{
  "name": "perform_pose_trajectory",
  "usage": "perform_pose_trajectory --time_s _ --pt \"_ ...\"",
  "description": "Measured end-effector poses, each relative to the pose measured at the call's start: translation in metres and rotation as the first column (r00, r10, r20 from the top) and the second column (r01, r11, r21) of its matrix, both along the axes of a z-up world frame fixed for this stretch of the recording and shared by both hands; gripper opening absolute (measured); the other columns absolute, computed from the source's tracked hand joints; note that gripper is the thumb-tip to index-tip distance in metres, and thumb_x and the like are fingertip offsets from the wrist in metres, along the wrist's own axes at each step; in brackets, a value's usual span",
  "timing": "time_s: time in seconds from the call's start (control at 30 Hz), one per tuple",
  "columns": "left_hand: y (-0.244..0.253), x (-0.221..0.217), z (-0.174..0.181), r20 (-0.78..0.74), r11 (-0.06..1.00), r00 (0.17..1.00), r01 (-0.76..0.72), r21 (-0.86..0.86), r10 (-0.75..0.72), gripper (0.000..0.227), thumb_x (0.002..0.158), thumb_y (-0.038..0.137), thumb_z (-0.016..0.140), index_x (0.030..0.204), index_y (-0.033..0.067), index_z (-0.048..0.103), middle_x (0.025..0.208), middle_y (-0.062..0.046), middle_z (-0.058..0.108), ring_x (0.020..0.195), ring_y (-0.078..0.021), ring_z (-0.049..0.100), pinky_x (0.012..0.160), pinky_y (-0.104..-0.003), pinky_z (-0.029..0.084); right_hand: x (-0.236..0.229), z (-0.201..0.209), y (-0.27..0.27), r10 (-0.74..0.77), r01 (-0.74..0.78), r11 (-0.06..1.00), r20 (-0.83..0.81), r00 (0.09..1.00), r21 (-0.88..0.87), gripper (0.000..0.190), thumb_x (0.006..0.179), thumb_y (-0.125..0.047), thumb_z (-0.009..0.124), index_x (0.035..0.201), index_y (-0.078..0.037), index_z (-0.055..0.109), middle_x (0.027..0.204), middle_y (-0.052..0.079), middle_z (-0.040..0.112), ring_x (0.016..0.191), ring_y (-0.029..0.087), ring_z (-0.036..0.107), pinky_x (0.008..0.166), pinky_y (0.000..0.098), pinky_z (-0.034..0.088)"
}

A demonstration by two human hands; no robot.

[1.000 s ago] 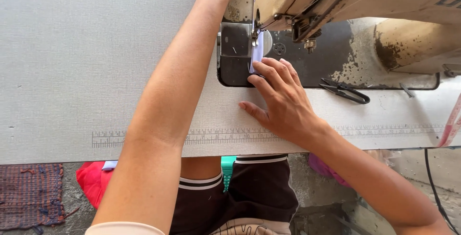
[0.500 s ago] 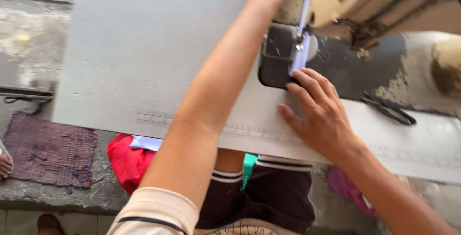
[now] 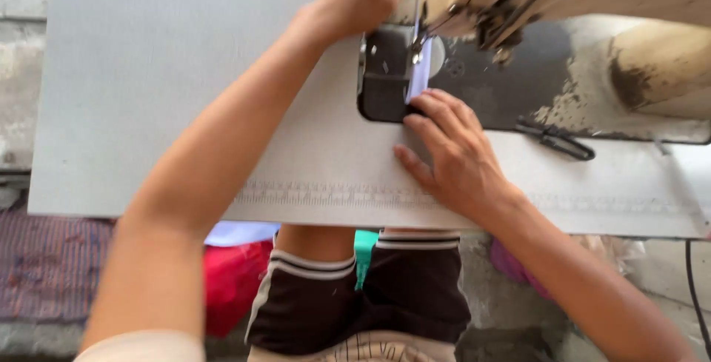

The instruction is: Sewing and trimming light-colored fabric strips using an industrial sewing machine and snips.

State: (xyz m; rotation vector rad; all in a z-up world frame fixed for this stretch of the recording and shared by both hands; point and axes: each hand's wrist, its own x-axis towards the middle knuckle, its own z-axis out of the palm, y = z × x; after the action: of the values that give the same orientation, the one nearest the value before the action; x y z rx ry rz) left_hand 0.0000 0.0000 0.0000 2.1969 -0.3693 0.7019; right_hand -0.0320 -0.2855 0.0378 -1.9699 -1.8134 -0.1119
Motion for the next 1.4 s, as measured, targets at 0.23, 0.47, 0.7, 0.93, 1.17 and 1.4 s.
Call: perform_pose_trajectory --time_s 0.23,0.47,0.7,0.93,1.17,1.4 --pt "-0.033 -0.047 0.012 -0.347 0.906 0.918 -0.031 0.422 0.193 0.090 0.081 0.073 0.077 0.134 0.0033 0.062 0.158 -0.021 0.042 0.149 -0.0374 0.031 0.120 -0.063 0.014 0.003 -0.003 0.001 -0.073 0.073 0.995 0.003 0.997 -0.067 0.039 0.103 -0.035 0.061 0.119 0.000 0.066 0.138 0.020 0.059 0.131 0.039 0.051 0.102 0.0540 0.042" --pt "-0.034 -0.046 0.016 -0.350 0.894 0.913 -0.033 0.447 0.208 0.095 0.072 0.079 0.081 0.131 0.0067 0.065 0.159 -0.018 0.041 0.149 -0.0349 0.030 0.119 -0.063 0.014 0.038 0.012 -0.058 -0.157 0.188 0.975 -0.237 0.959 0.115 0.024 0.098 -0.014 0.071 0.119 -0.003 0.066 0.132 0.017 0.065 0.128 0.035 0.058 0.117 0.0541 0.041" --pt "-0.032 -0.048 0.016 -0.346 0.899 0.919 -0.017 0.438 0.187 0.098 0.074 0.077 0.081 0.139 0.0063 0.061 0.159 -0.019 0.039 0.149 -0.0371 0.029 0.118 -0.066 0.012 0.127 -0.011 -0.187 -0.774 0.682 0.607 0.108 0.624 0.407 0.030 0.114 0.002 0.072 0.134 0.021 0.059 0.127 0.040 0.061 0.116 0.053 0.059 0.099 0.0590 0.044" --pt "-0.032 -0.048 0.016 -0.348 0.902 0.918 -0.020 0.432 0.187 0.098 0.075 0.076 0.082 0.140 0.0061 0.060 0.159 -0.020 0.039 0.149 -0.0374 0.028 0.118 -0.066 0.011 0.122 -0.011 -0.185 -0.756 0.659 0.638 0.159 0.636 0.399 0.044 0.104 0.005 0.074 0.142 0.019 0.057 0.133 0.038 0.063 0.117 0.054 0.061 0.097 0.0604 0.045" --pt "-0.032 -0.049 0.014 -0.348 0.904 0.920 -0.015 0.428 0.179 0.097 0.078 0.074 0.081 0.142 0.0051 0.059 0.159 -0.021 0.039 0.148 -0.0379 0.029 0.118 -0.067 0.011 0.118 -0.008 -0.182 -0.749 0.659 0.646 0.156 0.643 0.386 0.044 0.104 0.007 0.074 0.142 0.022 0.056 0.135 0.039 0.062 0.119 0.055 0.060 0.099 0.0603 0.045" --pt "-0.032 -0.048 0.014 -0.331 0.906 0.928 -0.015 0.424 0.170 0.095 0.078 0.075 0.081 0.140 0.0053 0.061 0.158 -0.019 0.041 0.149 -0.0371 0.028 0.118 -0.065 0.012 0.118 -0.003 -0.180 -0.725 0.625 0.668 0.164 0.669 0.404 0.045 0.101 0.007 0.073 0.141 0.019 0.054 0.133 0.039 0.060 0.118 0.054 0.057 0.095 0.0625 0.045"
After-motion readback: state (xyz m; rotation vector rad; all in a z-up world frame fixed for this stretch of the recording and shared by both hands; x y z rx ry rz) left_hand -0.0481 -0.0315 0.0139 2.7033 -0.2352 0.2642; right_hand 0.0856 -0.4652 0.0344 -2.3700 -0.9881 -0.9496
